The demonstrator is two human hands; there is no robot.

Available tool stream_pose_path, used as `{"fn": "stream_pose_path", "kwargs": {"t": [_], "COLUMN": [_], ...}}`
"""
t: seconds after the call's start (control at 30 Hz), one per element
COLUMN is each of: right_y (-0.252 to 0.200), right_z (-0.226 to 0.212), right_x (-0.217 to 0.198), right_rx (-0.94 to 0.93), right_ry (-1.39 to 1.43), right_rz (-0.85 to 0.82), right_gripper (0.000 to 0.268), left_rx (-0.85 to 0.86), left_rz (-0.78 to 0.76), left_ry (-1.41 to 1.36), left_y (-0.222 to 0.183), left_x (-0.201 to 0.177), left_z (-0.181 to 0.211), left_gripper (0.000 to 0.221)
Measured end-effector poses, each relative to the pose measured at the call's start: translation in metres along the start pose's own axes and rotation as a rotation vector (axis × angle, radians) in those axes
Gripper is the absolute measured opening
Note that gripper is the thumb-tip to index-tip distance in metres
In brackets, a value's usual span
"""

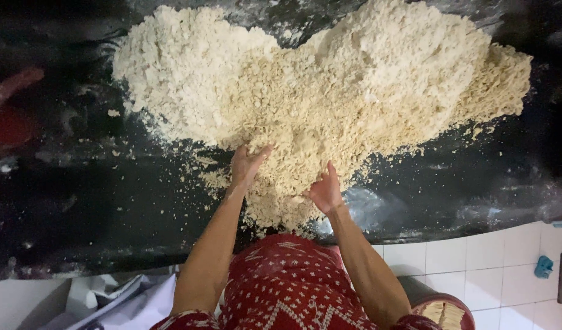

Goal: Mixing and kneading flour and dough on a flat surface by hand to prepare it for baking.

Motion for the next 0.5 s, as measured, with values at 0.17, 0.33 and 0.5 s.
{"fn": "stream_pose_path", "kwargs": {"t": [0.17,0.33,0.5], "right_y": [0.044,0.040,0.049], "right_z": [-0.013,-0.028,-0.055], "right_x": [-0.010,0.020,0.029], "right_rx": [-0.036,-0.158,-0.326], "right_ry": [-0.176,-0.515,-0.828], "right_rz": [-0.071,0.040,0.185], "right_gripper": [0.082,0.133,0.127], "left_rx": [0.015,-0.002,0.040], "left_rz": [-0.057,-0.076,0.044], "left_ry": [0.026,0.045,0.034], "left_y": [0.000,-0.001,-0.030], "left_x": [0.022,0.033,0.006], "left_z": [0.008,0.015,0.055], "left_gripper": [0.086,0.079,0.087]}}
Point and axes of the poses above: each hand's wrist, its own y-axis towards the middle knuckle, its own x-axis out of the palm, z = x × y, the point moved 8 cm from there along y, towards the middle knuckle, and after that the axes turned 15 degrees about y, right-handed, at the moved point
